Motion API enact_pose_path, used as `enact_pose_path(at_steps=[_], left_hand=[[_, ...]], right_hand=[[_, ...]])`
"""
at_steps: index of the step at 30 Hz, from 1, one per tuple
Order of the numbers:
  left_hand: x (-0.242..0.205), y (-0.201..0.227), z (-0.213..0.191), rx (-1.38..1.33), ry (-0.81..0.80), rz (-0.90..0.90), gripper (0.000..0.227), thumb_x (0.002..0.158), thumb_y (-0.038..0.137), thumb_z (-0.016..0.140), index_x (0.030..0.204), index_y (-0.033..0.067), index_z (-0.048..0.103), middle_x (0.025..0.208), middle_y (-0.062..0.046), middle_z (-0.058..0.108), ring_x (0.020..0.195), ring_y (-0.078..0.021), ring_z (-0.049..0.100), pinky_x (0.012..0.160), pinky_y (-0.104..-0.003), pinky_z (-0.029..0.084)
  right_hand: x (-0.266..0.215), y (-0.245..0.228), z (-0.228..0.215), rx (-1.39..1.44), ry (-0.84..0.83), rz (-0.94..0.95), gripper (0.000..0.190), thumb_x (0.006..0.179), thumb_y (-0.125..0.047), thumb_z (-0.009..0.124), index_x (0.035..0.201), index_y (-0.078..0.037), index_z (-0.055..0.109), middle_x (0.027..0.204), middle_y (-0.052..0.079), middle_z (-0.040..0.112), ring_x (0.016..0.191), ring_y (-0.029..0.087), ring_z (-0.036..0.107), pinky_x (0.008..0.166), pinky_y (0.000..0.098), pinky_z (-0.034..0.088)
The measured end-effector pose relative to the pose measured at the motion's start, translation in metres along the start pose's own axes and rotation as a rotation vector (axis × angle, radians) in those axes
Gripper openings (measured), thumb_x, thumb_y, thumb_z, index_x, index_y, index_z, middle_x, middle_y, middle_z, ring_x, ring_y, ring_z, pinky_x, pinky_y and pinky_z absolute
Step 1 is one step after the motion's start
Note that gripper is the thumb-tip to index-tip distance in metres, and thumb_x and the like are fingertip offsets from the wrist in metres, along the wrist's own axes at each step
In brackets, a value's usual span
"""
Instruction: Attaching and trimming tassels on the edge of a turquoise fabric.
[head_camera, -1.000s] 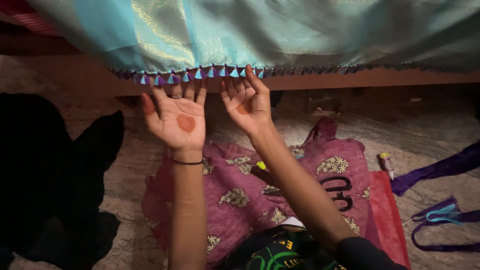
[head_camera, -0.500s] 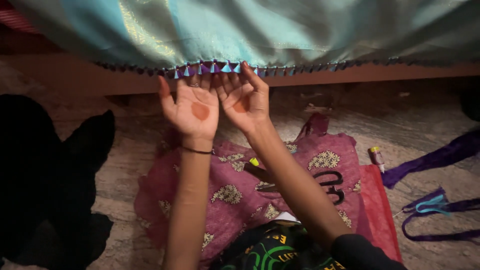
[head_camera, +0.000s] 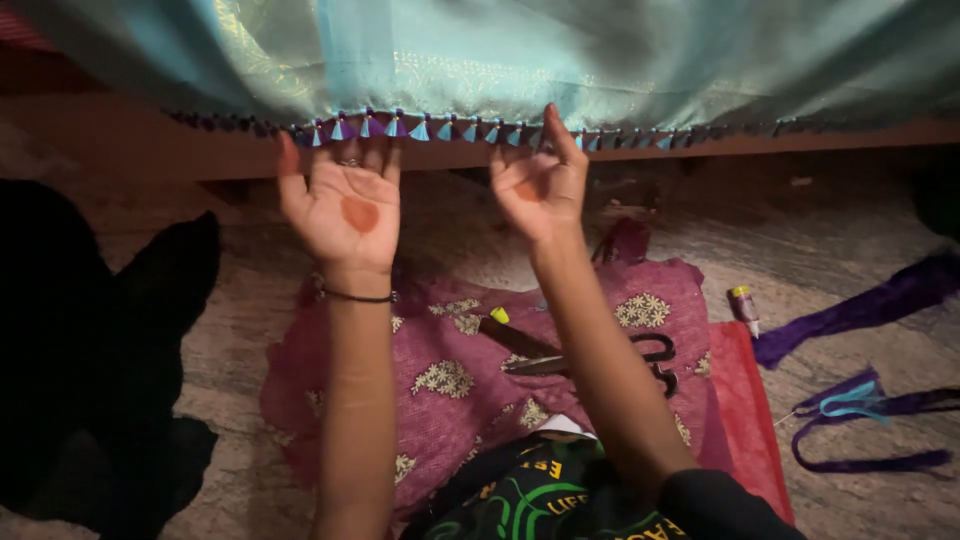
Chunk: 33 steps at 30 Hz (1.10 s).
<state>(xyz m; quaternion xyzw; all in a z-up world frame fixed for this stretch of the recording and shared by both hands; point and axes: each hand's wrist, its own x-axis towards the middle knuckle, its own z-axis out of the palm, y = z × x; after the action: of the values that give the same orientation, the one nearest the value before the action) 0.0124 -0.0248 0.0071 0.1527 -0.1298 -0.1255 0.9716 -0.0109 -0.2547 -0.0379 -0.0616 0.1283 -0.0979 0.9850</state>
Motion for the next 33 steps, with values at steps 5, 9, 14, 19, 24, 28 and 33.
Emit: enact_pose_path(at_steps=[5,9,14,19,24,28,33], left_hand=[[-0.002,0.002,0.006,-0.01,0.029,-0.027,0.056,0.096,0.053,0.063,0.132,0.0109,0.059,0.129,-0.007,0.063,0.129,-0.0256,0.053,0.124,-0.049,0.035],[-0.003,-0.002,0.012,-0.008,0.017,-0.038,0.054,0.095,0.053,0.065,0.129,0.011,0.059,0.129,-0.007,0.064,0.128,-0.0256,0.055,0.125,-0.049,0.035],[0.006,-0.027,-0.032,-0.043,-0.036,-0.065,0.042,0.102,0.047,0.068,0.121,0.0102,0.06,0.125,-0.008,0.064,0.124,-0.0274,0.057,0.117,-0.048,0.039],[0.019,-0.043,-0.02,0.001,0.009,-0.097,0.029,0.103,0.038,0.07,0.117,0.0143,0.063,0.12,-0.008,0.065,0.115,-0.028,0.06,0.11,-0.047,0.043],[0.032,-0.037,-0.004,0.401,0.214,-0.167,0.03,0.088,0.032,0.074,0.11,0.0115,0.073,0.118,-0.007,0.069,0.097,-0.0258,0.074,0.099,-0.048,0.056],[0.033,-0.03,-0.012,0.532,0.121,-0.164,0.021,0.093,0.024,0.075,0.101,0.0045,0.074,0.107,-0.007,0.072,0.088,-0.0231,0.075,0.092,-0.043,0.062],[0.031,-0.029,-0.016,0.897,-0.011,-0.037,0.02,0.102,0.021,0.074,0.1,0.0011,0.077,0.095,-0.003,0.077,0.084,-0.008,0.066,0.078,-0.024,0.052]], right_hand=[[-0.002,-0.022,-0.007,0.014,-0.086,-0.001,0.012,0.083,-0.017,0.086,0.088,-0.017,0.075,0.095,0.001,0.068,0.095,0.022,0.063,0.092,0.0401,0.05],[-0.009,-0.027,-0.003,0.03,-0.067,-0.048,0.01,0.085,-0.016,0.083,0.092,-0.015,0.076,0.099,0.001,0.072,0.099,0.022,0.064,0.099,0.0411,0.052],[-0.009,-0.024,-0.003,0.028,-0.105,-0.025,0.009,0.086,-0.017,0.081,0.093,-0.015,0.076,0.099,0.002,0.074,0.101,0.022,0.065,0.098,0.0399,0.053],[-0.01,-0.024,-0.007,0.014,-0.102,0.0,0.007,0.087,-0.018,0.079,0.093,-0.016,0.076,0.101,0.005,0.075,0.097,0.022,0.067,0.093,0.0387,0.056],[-0.011,-0.022,-0.008,0.006,-0.086,-0.011,0.005,0.087,-0.015,0.079,0.091,-0.015,0.075,0.094,0.004,0.074,0.09,0.023,0.069,0.09,0.0385,0.058],[-0.011,-0.018,-0.017,0.001,-0.08,-0.031,0.006,0.09,-0.014,0.078,0.094,-0.014,0.073,0.095,0.002,0.072,0.094,0.021,0.068,0.096,0.0389,0.057],[-0.016,0.001,-0.03,-0.229,-0.157,-0.025,0.024,0.099,-0.022,0.081,0.093,-0.011,0.061,0.094,0.007,0.067,0.102,0.028,0.067,0.112,0.0414,0.053]])
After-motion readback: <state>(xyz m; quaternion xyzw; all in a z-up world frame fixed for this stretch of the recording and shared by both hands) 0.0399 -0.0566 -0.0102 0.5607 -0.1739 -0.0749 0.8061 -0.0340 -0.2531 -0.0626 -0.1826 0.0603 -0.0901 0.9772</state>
